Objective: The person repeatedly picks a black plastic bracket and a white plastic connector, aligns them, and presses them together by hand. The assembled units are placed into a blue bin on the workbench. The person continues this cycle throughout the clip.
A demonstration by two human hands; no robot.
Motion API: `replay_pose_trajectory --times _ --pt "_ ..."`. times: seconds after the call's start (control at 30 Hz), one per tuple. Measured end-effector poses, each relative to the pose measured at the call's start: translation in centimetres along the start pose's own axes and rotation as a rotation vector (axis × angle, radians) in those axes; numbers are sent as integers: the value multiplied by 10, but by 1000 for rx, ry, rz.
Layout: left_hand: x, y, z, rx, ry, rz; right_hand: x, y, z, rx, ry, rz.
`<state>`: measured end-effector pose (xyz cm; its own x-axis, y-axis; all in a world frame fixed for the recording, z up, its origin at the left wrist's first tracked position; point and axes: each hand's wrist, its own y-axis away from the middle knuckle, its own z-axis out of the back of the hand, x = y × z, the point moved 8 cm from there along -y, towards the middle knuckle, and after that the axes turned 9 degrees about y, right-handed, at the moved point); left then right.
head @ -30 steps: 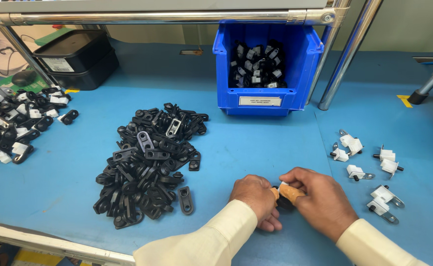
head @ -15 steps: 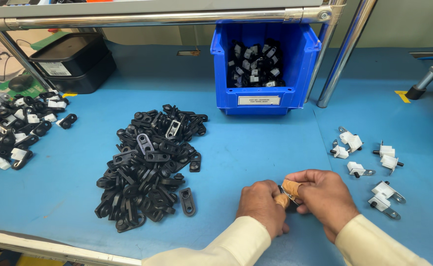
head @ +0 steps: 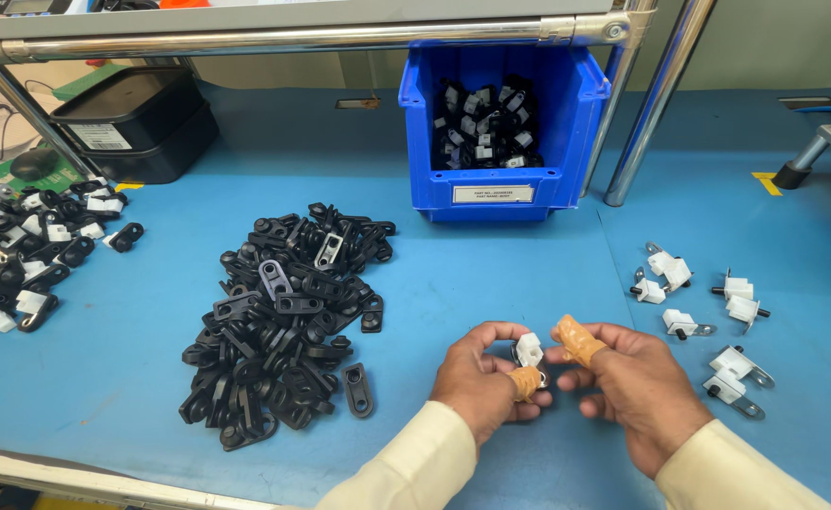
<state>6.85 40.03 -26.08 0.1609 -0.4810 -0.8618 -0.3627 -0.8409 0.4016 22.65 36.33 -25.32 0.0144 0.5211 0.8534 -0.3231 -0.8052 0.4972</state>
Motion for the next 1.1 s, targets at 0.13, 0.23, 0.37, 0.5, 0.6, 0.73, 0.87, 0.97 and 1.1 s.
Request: replay_pose_trajectory --times 0.13,0.23,0.37,0.5,0.6,0.73,0.87,0.97,1.1 --pt "7 2 6 -21 11 48 -16 -3 -7 139 -40 -114" --pt "7 0 3 32 25 28 -28 -8 -10 198 -59 -134" --pt "10 -4 1 110 39 31 -35 -21 -6 231 -22 -182" --pt "9 -2 -1 139 22 -2 -33 -31 0 207 73 -132" --pt "4 0 0 -10 -53 -42 -35 -34 -3 48 19 -61" --pt "-3 4 1 -207 -177 -79 -36 -24 -10 -192 -18 77" --pt "-2 1 4 -236 1 -44 22 57 -23 -412 686 1220" --pt "-1 -1 5 -210 -10 -16 27 72 -22 -366 730 1355" --pt "3 -1 -1 -136 57 23 -22 1 -2 -47 142 145"
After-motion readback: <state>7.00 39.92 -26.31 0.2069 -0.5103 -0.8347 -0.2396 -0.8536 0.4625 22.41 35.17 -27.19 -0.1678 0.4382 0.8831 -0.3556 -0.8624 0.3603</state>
